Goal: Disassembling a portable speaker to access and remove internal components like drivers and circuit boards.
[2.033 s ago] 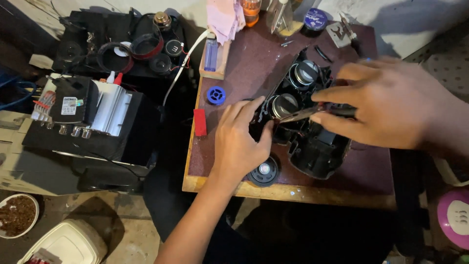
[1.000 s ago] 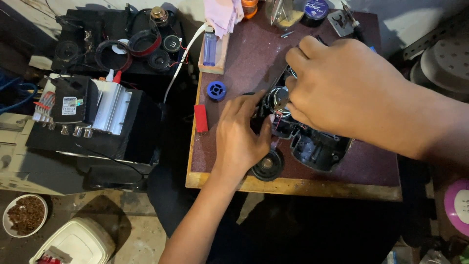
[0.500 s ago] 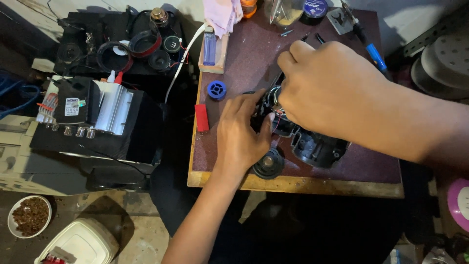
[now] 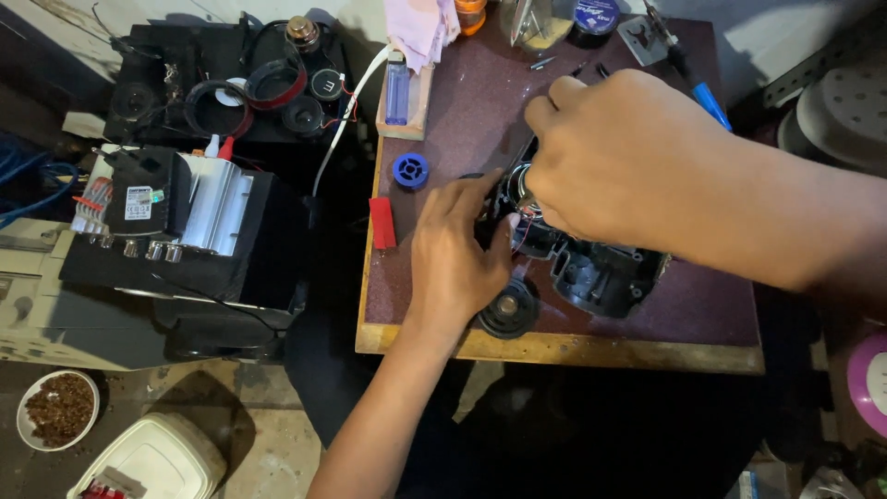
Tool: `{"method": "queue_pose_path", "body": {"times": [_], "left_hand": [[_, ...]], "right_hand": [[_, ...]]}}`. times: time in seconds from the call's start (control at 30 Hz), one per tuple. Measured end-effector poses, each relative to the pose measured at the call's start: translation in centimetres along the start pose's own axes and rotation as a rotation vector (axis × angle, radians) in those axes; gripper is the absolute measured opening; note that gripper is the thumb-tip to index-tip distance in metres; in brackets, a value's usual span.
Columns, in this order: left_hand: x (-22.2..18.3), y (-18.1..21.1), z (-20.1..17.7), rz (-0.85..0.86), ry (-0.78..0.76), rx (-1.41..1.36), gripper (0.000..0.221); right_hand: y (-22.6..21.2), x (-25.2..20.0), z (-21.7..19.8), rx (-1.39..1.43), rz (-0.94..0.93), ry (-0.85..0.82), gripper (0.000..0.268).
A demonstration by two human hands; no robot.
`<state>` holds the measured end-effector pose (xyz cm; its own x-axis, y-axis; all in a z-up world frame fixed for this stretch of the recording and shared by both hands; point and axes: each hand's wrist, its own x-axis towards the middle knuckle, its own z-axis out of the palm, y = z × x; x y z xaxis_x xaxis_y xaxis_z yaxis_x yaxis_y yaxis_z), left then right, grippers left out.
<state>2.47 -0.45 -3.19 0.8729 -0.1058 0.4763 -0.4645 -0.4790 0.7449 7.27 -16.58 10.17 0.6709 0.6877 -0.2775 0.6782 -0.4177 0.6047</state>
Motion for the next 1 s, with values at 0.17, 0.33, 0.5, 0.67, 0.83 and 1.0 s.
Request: {"method": "queue_pose_path", "body": {"times": [0.17, 0.33, 0.5, 0.67, 0.83, 1.0], "left_hand": [[0.0, -0.1, 0.1, 0.001, -0.001, 0.002, 0.047], [0.0, 0.0, 0.0, 0.029, 0.016, 0.009, 0.046], [0.1, 0.4, -0.2, -0.015, -0.011, 0.015, 0.043], [0.0, 0.0, 0.1, 0.016, 0.005, 0.002, 0.044], [-0.1, -0.3, 0.3, 0.005, 0.001, 0.008, 0.048], [-0.2, -0.8, 0.5, 0.018, -0.001, 0.022, 0.047]], "right_hand": [[0.7, -0.2, 0.4, -0.026, -0.048, 0.107, 0.031], [1.2, -1.2, 0.5, -0.069, -0.022, 0.215, 0.037], [1.6, -1.6, 1.3, -0.054, 0.014, 0.181, 0.046], [0.9, -1.2, 0.1, -0.058, -0.038, 0.157, 0.028], [0.4, -0.8, -0.2, -0.072, -0.053, 0.134, 0.028], [0.1, -0.5, -0.6, -0.073, -0.045, 0.059, 0.028]]}}
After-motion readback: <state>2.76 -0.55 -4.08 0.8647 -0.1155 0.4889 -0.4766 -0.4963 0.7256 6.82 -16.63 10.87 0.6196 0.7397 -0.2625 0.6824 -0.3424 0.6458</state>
